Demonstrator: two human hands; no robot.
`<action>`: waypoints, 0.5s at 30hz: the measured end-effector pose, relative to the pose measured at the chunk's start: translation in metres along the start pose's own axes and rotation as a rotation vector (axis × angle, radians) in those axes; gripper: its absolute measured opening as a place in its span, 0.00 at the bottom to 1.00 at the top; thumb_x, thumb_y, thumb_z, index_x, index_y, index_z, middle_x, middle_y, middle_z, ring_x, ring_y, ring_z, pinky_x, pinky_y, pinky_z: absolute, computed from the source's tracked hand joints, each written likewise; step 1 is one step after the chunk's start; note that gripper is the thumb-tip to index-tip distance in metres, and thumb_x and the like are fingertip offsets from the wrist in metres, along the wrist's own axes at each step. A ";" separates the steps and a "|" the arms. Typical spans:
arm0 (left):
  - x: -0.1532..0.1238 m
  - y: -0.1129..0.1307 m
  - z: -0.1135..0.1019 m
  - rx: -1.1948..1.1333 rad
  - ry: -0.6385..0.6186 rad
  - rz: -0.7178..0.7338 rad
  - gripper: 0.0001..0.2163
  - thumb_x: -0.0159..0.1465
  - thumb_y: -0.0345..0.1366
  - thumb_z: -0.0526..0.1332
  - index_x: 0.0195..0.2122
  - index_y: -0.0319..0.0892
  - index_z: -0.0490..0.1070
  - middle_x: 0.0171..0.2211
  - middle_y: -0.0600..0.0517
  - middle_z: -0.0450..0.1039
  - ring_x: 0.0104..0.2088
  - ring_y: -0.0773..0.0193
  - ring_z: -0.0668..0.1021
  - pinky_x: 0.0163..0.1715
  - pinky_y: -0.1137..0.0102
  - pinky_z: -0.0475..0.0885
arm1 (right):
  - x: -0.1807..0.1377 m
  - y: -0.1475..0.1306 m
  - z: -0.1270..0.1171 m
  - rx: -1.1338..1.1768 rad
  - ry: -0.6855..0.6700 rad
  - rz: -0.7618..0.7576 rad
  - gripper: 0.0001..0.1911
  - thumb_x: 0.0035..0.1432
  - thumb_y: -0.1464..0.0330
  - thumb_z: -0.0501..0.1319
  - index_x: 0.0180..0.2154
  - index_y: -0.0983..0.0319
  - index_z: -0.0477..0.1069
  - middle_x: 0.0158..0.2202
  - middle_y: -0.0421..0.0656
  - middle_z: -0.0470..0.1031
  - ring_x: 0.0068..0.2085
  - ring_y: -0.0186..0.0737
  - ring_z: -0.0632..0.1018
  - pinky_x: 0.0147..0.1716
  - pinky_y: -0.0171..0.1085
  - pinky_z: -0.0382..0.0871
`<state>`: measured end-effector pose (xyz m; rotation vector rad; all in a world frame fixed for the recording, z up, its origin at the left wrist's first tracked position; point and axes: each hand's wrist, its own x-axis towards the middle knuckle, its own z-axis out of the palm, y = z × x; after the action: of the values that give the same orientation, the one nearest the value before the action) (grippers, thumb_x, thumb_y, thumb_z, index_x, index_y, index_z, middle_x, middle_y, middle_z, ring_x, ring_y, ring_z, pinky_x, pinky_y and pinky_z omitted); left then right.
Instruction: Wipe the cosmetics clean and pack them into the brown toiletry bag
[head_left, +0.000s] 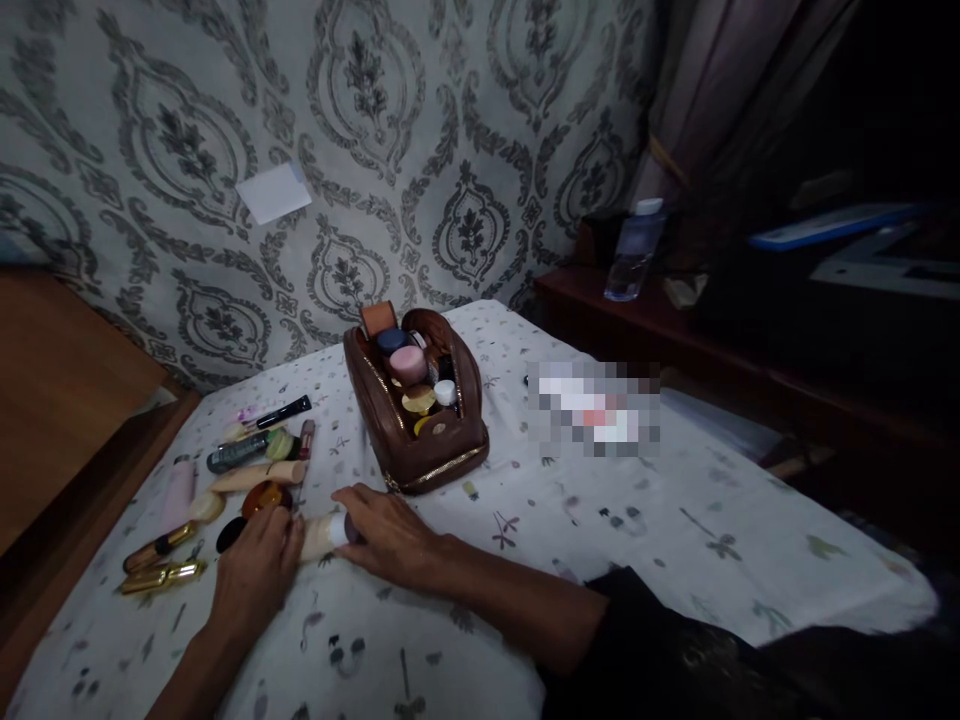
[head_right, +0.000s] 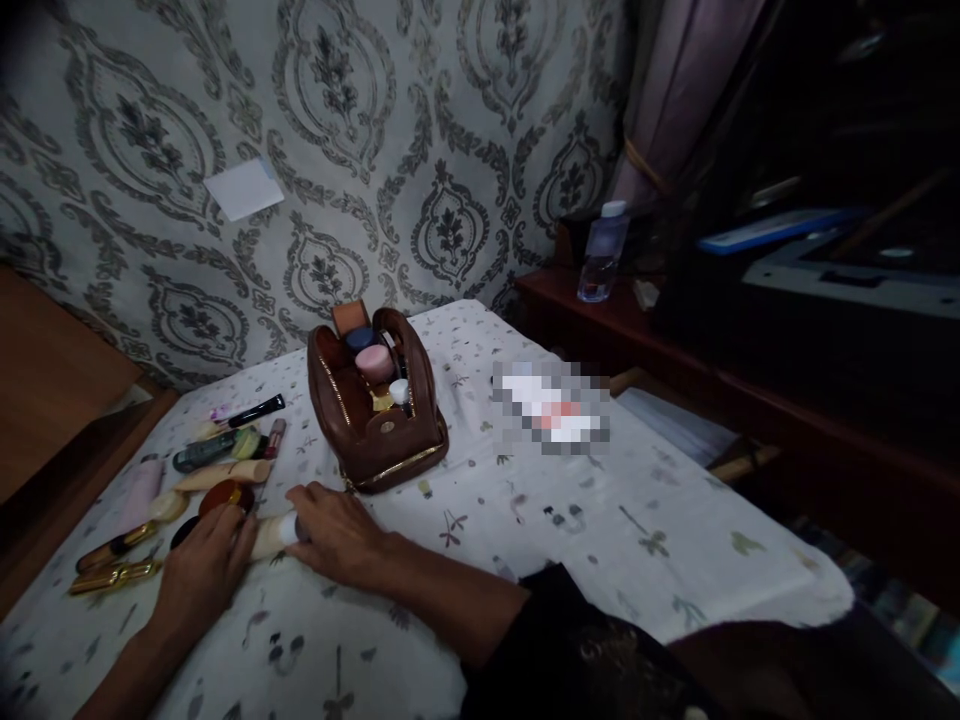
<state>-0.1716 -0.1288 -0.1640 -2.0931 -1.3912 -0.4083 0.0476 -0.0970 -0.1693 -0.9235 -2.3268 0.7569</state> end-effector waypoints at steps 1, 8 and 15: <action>-0.001 0.000 0.000 -0.016 -0.010 -0.021 0.14 0.73 0.40 0.47 0.29 0.44 0.61 0.25 0.53 0.68 0.26 0.61 0.75 0.26 0.68 0.66 | 0.000 0.000 0.000 -0.002 -0.006 -0.001 0.28 0.57 0.66 0.67 0.57 0.63 0.62 0.50 0.50 0.73 0.46 0.48 0.77 0.42 0.41 0.71; 0.001 0.002 -0.012 -0.151 -0.125 -0.140 0.16 0.72 0.44 0.47 0.29 0.44 0.62 0.24 0.54 0.67 0.25 0.62 0.74 0.27 0.69 0.65 | 0.003 0.007 0.006 0.085 0.038 -0.043 0.20 0.57 0.71 0.66 0.50 0.64 0.65 0.48 0.49 0.72 0.45 0.44 0.75 0.44 0.40 0.69; 0.016 0.028 -0.022 -0.360 -0.098 -0.035 0.12 0.72 0.40 0.50 0.38 0.41 0.69 0.34 0.48 0.71 0.37 0.57 0.73 0.39 0.64 0.69 | 0.006 0.012 0.011 0.146 0.055 -0.077 0.14 0.55 0.74 0.66 0.43 0.64 0.67 0.42 0.46 0.71 0.40 0.41 0.73 0.42 0.39 0.68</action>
<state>-0.1376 -0.1383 -0.1467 -2.4066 -1.5014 -0.6162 0.0422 -0.0886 -0.1840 -0.7772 -2.2138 0.8457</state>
